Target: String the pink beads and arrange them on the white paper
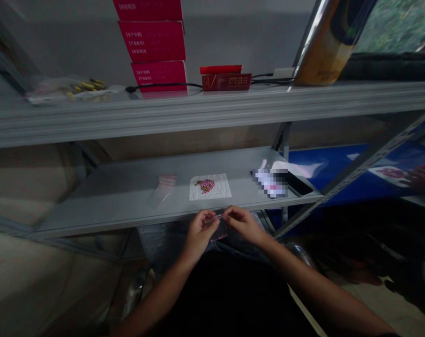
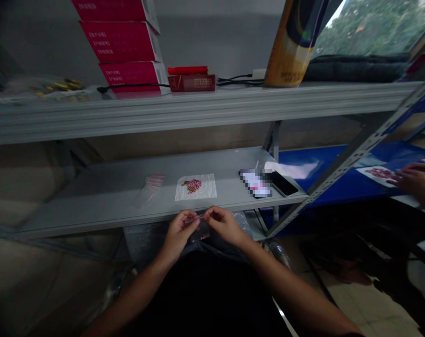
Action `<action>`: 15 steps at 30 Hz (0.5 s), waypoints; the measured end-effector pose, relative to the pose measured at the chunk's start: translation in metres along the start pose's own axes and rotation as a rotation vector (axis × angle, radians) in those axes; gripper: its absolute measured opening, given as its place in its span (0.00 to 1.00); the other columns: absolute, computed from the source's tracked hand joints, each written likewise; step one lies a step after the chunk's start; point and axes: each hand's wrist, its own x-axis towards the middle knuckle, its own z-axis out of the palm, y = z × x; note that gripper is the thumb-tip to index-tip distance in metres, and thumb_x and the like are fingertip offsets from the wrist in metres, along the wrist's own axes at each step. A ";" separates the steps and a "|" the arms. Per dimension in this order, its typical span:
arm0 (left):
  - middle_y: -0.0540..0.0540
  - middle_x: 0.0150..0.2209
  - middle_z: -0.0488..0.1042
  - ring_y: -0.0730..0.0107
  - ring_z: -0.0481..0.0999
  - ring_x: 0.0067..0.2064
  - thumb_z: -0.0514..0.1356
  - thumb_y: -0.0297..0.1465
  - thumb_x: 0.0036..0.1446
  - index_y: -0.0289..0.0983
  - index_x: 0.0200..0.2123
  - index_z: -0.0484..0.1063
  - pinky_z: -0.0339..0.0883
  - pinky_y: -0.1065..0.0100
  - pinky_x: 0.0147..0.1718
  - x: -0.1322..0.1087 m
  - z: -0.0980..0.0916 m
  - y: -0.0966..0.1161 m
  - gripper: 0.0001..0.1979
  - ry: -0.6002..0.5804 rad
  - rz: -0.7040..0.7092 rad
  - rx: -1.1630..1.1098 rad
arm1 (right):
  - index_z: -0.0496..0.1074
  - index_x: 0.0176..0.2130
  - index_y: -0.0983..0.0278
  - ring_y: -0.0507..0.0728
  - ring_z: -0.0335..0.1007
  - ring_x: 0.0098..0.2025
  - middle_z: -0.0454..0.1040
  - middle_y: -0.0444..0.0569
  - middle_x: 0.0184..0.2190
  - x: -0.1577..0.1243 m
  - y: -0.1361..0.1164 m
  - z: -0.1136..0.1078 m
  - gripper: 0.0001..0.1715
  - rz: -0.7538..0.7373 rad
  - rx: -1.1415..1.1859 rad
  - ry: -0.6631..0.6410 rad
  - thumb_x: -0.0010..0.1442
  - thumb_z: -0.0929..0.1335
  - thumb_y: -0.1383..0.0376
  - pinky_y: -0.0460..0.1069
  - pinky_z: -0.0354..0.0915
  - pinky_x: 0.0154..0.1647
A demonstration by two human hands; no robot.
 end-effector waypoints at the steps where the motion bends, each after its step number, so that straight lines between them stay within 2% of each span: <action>1: 0.46 0.39 0.78 0.64 0.80 0.41 0.68 0.40 0.56 0.40 0.39 0.73 0.75 0.64 0.41 0.000 0.000 -0.002 0.12 -0.013 0.017 0.014 | 0.74 0.36 0.60 0.54 0.67 0.30 0.73 0.45 0.31 -0.001 0.001 0.002 0.13 -0.015 -0.009 -0.011 0.64 0.71 0.52 0.49 0.65 0.33; 4: 0.46 0.39 0.78 0.64 0.80 0.41 0.67 0.38 0.57 0.39 0.39 0.74 0.74 0.63 0.44 0.003 -0.003 -0.007 0.11 -0.040 0.077 0.051 | 0.74 0.36 0.61 0.55 0.68 0.32 0.74 0.45 0.31 -0.003 0.006 0.008 0.16 -0.045 -0.044 -0.021 0.65 0.70 0.51 0.50 0.65 0.36; 8: 0.45 0.39 0.78 0.63 0.79 0.42 0.66 0.34 0.57 0.38 0.40 0.75 0.73 0.61 0.46 0.005 -0.004 -0.009 0.09 -0.046 0.137 0.054 | 0.75 0.37 0.62 0.54 0.67 0.31 0.74 0.45 0.30 -0.003 0.012 0.011 0.19 -0.038 -0.053 -0.008 0.65 0.70 0.49 0.49 0.65 0.35; 15: 0.44 0.40 0.79 0.64 0.80 0.43 0.64 0.29 0.57 0.38 0.41 0.75 0.72 0.62 0.46 0.006 -0.003 -0.008 0.07 -0.028 0.196 0.089 | 0.75 0.38 0.62 0.54 0.68 0.32 0.75 0.46 0.32 -0.003 0.015 0.013 0.18 -0.017 -0.042 -0.016 0.65 0.71 0.49 0.49 0.65 0.35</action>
